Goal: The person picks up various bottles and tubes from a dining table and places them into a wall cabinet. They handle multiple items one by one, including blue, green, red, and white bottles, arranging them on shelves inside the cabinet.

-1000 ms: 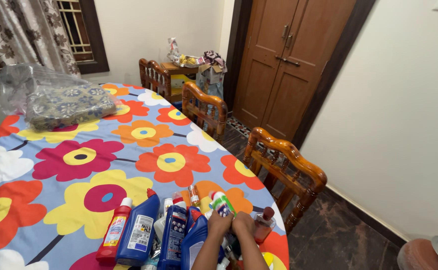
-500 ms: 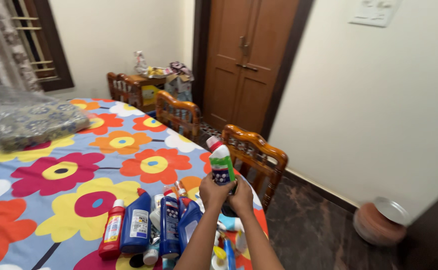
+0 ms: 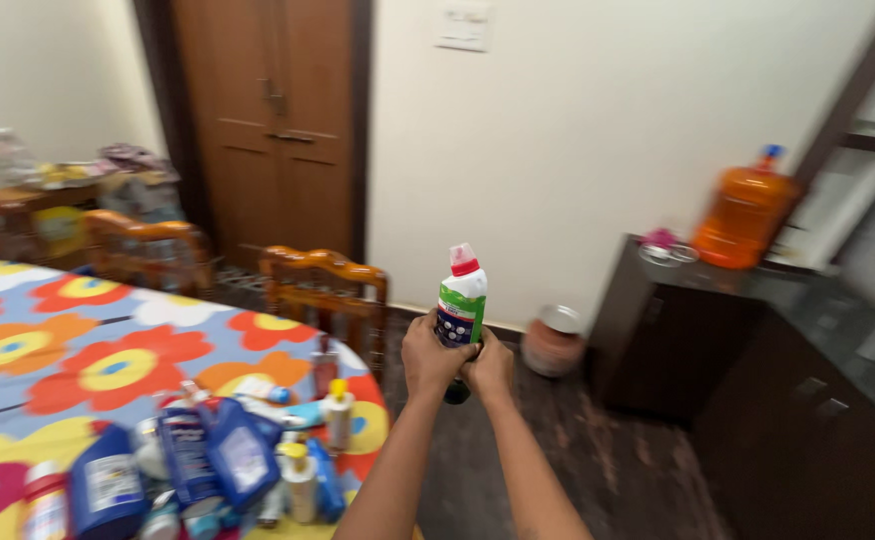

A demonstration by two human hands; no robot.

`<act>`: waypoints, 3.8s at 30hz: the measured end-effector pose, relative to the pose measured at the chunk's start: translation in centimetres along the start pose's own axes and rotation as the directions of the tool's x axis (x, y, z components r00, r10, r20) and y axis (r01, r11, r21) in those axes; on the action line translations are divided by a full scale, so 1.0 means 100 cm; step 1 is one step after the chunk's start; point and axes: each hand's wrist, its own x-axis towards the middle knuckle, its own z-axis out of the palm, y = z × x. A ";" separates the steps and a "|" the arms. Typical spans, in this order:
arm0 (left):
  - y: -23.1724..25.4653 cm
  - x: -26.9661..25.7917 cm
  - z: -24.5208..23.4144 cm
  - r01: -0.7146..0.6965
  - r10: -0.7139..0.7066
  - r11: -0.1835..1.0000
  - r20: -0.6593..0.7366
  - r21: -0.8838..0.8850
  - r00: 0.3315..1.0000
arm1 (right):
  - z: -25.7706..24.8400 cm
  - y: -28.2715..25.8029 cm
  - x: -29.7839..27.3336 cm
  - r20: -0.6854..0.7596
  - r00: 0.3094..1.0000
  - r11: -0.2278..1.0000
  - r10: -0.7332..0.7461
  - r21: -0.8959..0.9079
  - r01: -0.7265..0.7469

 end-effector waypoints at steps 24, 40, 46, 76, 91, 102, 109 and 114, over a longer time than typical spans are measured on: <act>0.372 -0.469 0.272 -0.007 0.376 0.869 0.651 -0.495 0.660 | -0.635 0.161 -0.289 -0.686 0.715 0.805 0.134 -0.346 -0.483; 0.600 -0.677 0.324 0.215 0.699 0.610 0.646 -0.762 0.308 | -0.898 0.143 -0.453 -0.884 0.465 0.613 -0.043 -0.391 -0.686; 0.686 -0.735 0.335 0.298 0.802 0.518 0.576 -0.802 0.158 | -0.978 0.124 -0.499 -0.919 0.387 0.484 -0.076 -0.374 -0.792; 0.845 -1.059 0.463 -0.418 0.897 0.183 0.325 -0.890 -0.299 | -1.318 0.151 -0.673 -0.945 -0.036 0.112 -0.325 0.000 -0.994; 0.845 -1.053 0.452 -0.506 0.859 0.191 0.393 -0.841 -0.328 | -1.359 0.181 -0.696 -0.979 -0.068 0.050 -0.194 0.060 -0.997; 0.834 -1.046 0.453 -0.353 0.983 0.084 0.135 -0.932 -0.122 | -1.336 0.180 -0.686 -0.985 -0.076 0.128 -0.157 0.056 -0.990; 0.793 -0.994 0.443 -0.297 0.953 -0.300 -0.269 -0.907 -0.141 | -1.301 0.187 -0.666 -0.854 0.351 -0.100 -0.383 -0.340 -0.935; 0.747 -0.918 0.448 -0.426 0.989 -0.148 -0.134 -0.893 -0.063 | -1.247 0.198 -0.613 -0.781 0.491 -0.132 -0.386 -0.480 -0.867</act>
